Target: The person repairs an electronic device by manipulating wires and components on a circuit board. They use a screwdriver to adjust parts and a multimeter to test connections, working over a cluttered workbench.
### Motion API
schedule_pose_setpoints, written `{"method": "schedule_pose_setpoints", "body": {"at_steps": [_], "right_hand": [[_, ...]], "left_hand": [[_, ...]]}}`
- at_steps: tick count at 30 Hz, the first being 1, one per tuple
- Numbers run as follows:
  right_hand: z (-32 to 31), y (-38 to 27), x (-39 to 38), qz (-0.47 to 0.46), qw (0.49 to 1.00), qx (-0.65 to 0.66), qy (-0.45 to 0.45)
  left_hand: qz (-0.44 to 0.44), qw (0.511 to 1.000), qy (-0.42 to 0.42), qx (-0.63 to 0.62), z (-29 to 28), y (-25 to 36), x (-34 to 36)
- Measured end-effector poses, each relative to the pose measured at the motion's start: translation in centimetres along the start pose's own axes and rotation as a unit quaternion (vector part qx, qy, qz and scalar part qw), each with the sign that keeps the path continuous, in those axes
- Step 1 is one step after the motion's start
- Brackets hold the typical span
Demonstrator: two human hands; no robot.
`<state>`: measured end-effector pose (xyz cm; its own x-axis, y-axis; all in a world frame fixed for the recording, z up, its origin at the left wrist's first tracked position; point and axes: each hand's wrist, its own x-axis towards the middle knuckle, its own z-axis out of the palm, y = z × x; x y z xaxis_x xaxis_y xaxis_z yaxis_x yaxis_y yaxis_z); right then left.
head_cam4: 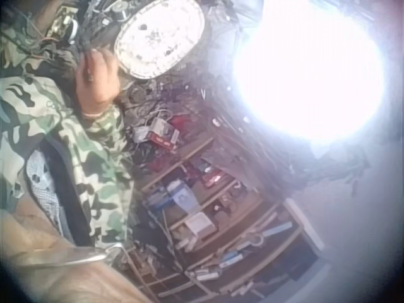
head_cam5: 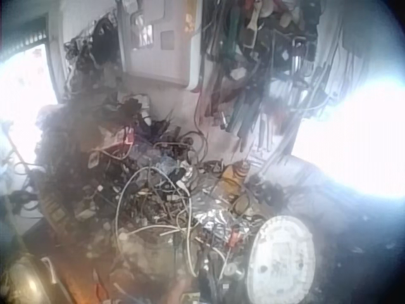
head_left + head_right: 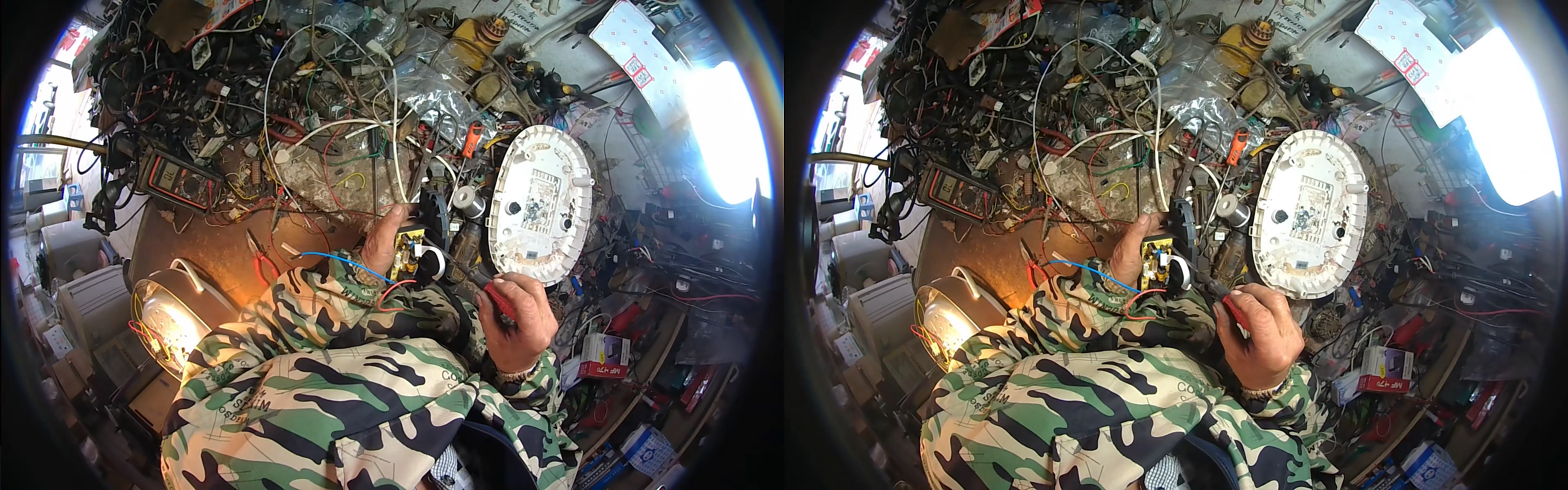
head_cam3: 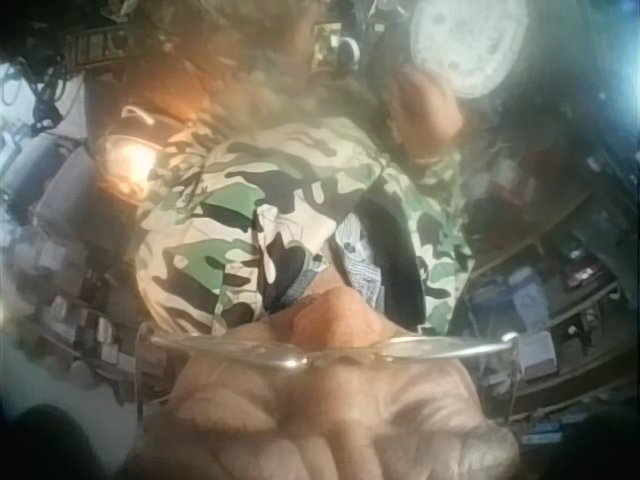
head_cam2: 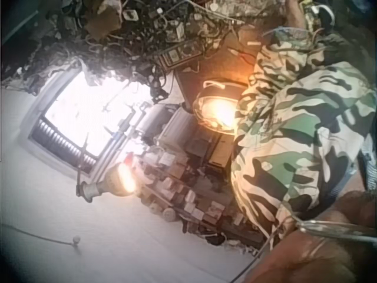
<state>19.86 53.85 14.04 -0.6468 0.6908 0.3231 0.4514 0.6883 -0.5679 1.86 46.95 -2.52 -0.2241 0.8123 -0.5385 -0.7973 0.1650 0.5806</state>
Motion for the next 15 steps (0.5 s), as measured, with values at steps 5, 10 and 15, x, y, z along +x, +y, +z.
{"method": "schedule_pose_setpoints", "body": {"at_steps": [5, 10, 15], "right_hand": [[-0.3, -0.9, 0.2, 0.011, 0.997, -0.053, -0.049], [0.1, -0.3, 0.2, -0.015, 0.999, 0.026, -0.034], [-0.8, -0.6, -0.1, 0.027, 0.994, -0.078, -0.076]], "left_hand": [[0.019, 0.998, 0.015, 0.056, -0.5, -0.6, 0.4], [0.045, 0.991, 0.023, 0.125, 0.0, 0.2, 0.1], [0.081, 0.982, 0.029, 0.169, 0.1, 0.2, 0.0]]}}
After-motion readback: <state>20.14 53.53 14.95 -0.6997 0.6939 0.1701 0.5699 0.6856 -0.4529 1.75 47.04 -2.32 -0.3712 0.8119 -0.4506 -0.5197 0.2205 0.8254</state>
